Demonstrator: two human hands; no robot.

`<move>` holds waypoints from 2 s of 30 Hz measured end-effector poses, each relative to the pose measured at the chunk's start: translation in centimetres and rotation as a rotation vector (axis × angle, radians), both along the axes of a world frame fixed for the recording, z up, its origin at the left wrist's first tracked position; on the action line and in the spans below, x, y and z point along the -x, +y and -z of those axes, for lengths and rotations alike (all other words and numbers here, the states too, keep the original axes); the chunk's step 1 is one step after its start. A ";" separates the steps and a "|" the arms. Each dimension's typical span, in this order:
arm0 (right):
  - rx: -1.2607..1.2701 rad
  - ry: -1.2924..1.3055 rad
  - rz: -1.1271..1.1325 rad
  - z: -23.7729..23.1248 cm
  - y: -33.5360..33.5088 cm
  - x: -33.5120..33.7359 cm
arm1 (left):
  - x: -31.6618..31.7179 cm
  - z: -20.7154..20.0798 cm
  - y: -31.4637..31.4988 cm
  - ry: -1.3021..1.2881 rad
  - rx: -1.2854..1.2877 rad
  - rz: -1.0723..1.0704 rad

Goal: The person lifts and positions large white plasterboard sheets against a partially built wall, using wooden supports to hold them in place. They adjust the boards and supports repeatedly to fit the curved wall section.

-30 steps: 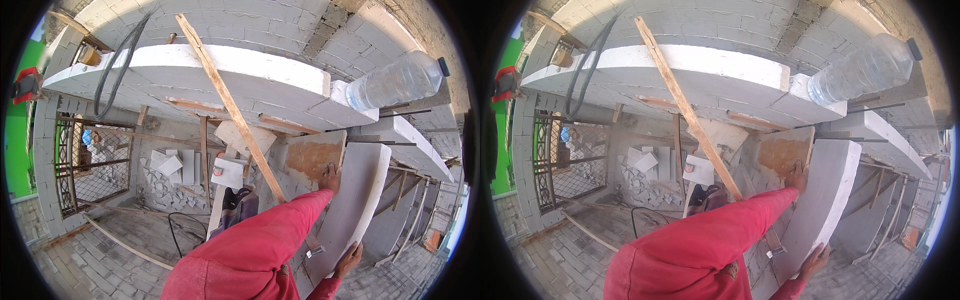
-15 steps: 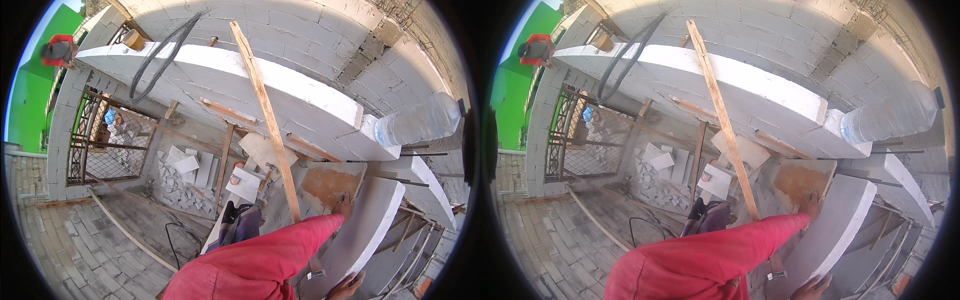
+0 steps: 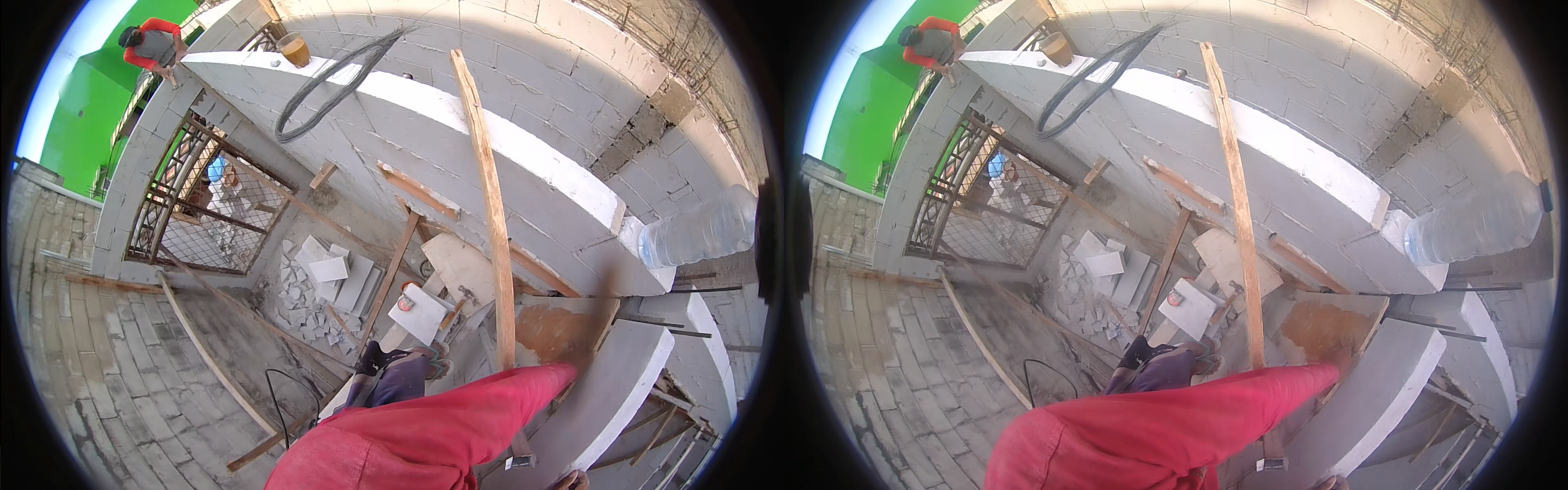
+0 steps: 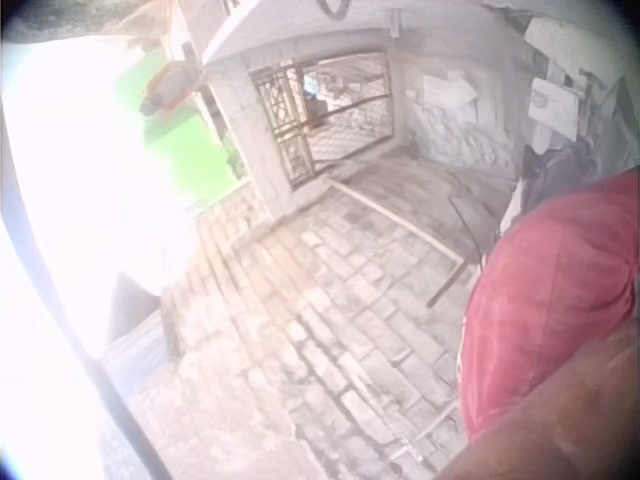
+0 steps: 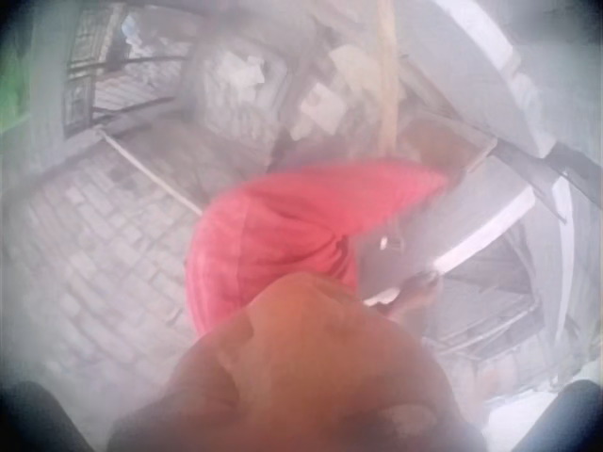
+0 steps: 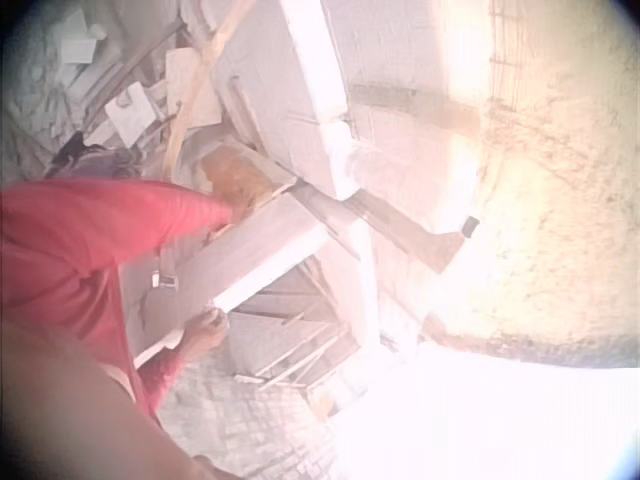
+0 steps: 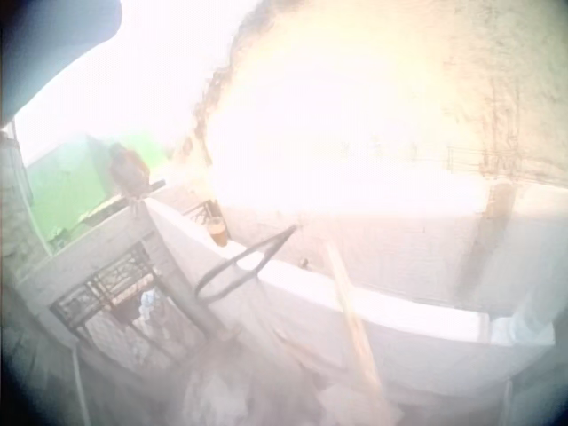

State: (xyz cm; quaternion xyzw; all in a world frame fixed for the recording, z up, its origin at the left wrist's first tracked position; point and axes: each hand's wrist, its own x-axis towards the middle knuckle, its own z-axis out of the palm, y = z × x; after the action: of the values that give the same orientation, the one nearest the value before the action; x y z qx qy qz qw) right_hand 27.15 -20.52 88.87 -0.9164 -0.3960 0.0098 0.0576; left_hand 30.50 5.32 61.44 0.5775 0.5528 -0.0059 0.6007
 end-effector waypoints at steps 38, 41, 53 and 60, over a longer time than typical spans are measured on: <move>0.473 0.098 -0.388 17.7 12.5 -0.6 | 1.2 0.4 4.1 -0.074 -0.072 0.191; 0.604 -0.136 -0.561 17.3 14.0 -1.3 | 1.1 0.5 3.9 -0.079 -0.117 0.181; 0.483 -0.404 -0.772 20.2 13.8 -4.0 | -0.2 -0.1 5.1 -0.083 -0.235 0.587; 0.368 -0.408 -0.947 19.8 13.7 -5.1 | 24.0 -24.7 9.7 -0.630 -0.788 0.122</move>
State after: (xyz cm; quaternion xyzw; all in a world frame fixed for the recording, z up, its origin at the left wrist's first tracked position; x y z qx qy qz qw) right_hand 32.20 -6.83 69.03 -0.6161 -0.7603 -0.0740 -0.1920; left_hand 6.54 14.98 86.18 0.7653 0.2701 0.3427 0.4732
